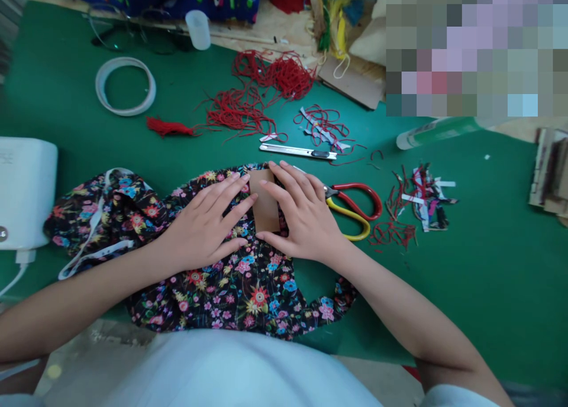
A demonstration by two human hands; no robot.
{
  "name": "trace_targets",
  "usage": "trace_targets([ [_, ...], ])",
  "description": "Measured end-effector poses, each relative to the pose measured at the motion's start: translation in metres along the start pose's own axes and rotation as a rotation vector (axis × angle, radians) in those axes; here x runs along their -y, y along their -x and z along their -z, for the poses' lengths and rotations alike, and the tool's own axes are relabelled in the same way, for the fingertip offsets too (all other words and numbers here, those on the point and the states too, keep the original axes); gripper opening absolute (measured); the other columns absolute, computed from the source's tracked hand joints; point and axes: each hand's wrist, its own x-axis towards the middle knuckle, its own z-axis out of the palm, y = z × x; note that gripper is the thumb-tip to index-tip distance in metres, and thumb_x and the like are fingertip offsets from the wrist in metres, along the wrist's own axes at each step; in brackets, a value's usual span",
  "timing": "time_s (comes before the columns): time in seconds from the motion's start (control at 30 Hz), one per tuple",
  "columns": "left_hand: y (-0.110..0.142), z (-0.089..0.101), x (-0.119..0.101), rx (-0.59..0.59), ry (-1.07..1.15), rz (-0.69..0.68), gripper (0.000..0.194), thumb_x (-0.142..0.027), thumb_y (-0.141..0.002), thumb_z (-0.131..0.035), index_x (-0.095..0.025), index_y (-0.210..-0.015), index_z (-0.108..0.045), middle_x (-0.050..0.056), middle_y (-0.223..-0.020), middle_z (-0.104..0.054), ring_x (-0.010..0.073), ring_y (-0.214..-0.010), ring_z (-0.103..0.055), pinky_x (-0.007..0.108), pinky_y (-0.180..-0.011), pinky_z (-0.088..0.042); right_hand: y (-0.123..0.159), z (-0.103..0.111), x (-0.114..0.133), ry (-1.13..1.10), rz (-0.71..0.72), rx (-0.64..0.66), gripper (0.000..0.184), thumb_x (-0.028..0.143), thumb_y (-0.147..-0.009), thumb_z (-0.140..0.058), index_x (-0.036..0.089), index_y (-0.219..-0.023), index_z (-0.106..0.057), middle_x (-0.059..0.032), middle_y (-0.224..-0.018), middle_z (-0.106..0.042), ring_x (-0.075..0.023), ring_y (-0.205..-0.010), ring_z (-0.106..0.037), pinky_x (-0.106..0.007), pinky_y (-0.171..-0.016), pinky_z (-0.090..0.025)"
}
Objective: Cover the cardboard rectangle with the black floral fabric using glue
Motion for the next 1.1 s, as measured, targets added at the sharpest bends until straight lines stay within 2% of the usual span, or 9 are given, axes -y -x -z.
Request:
trace_targets([
  [0.2, 0.0, -0.0001, -0.0002, 0.001, 0.007, 0.002, 0.067, -0.045, -0.098, -0.05, -0.011, -0.153, -0.032, 0.026, -0.161, -0.029, 0.0385, -0.15, -0.029, 0.054, -0.119, -0.03, 0.0002, 0.0003, -0.0001, 0.023, 0.005, 0.02, 0.078, 0.066, -0.089, -0.052, 0.016, -0.148, -0.039, -0.0204, -0.16, -0.037, -0.0338, -0.15, -0.031, -0.05, -0.117, -0.026],
  [0.53, 0.0, 0.0, 0.0006, -0.001, 0.009, -0.003, 0.068, -0.045, -0.098, -0.049, -0.01, -0.154, -0.033, 0.024, -0.161, -0.03, 0.0373, -0.151, -0.029, 0.051, -0.12, -0.029, 0.0004, 0.0008, 0.0026, 0.057, -0.029, 0.095, 0.078, 0.066, -0.09, -0.048, 0.018, -0.151, -0.04, -0.0188, -0.165, -0.029, -0.0334, -0.155, -0.022, -0.048, -0.12, -0.018],
  [0.83, -0.0012, 0.0007, 0.0011, 0.011, -0.005, -0.006, 0.068, -0.046, -0.098, -0.049, -0.01, -0.154, -0.034, 0.023, -0.161, -0.031, 0.0375, -0.151, -0.028, 0.052, -0.119, -0.03, -0.0001, 0.0006, 0.0033, 0.065, -0.025, 0.09, 0.079, 0.067, -0.09, -0.047, 0.016, -0.15, -0.04, -0.0203, -0.164, -0.029, -0.0346, -0.155, -0.021, -0.05, -0.119, -0.019],
  [0.93, -0.0009, 0.0008, 0.0009, 0.004, -0.006, -0.009, 0.067, -0.045, -0.098, -0.05, -0.01, -0.153, -0.035, 0.024, -0.161, -0.031, 0.0381, -0.151, -0.028, 0.052, -0.119, -0.031, 0.0014, 0.0015, 0.0026, 0.059, 0.009, 0.018, 0.079, 0.068, -0.092, -0.043, 0.013, -0.148, -0.042, -0.022, -0.161, -0.034, -0.0343, -0.153, -0.025, -0.05, -0.117, -0.023],
  [1.1, -0.0008, 0.0013, 0.0001, 0.006, -0.004, -0.011, 0.068, -0.045, -0.097, -0.053, -0.01, -0.153, -0.036, 0.023, -0.161, -0.032, 0.0382, -0.151, -0.029, 0.052, -0.119, -0.03, 0.0054, 0.0013, 0.0011, 0.054, 0.103, -0.126, 0.057, 0.058, -0.095, -0.047, 0.012, -0.126, -0.061, -0.0153, -0.138, -0.063, -0.0296, -0.138, -0.048, -0.045, -0.11, -0.031],
])
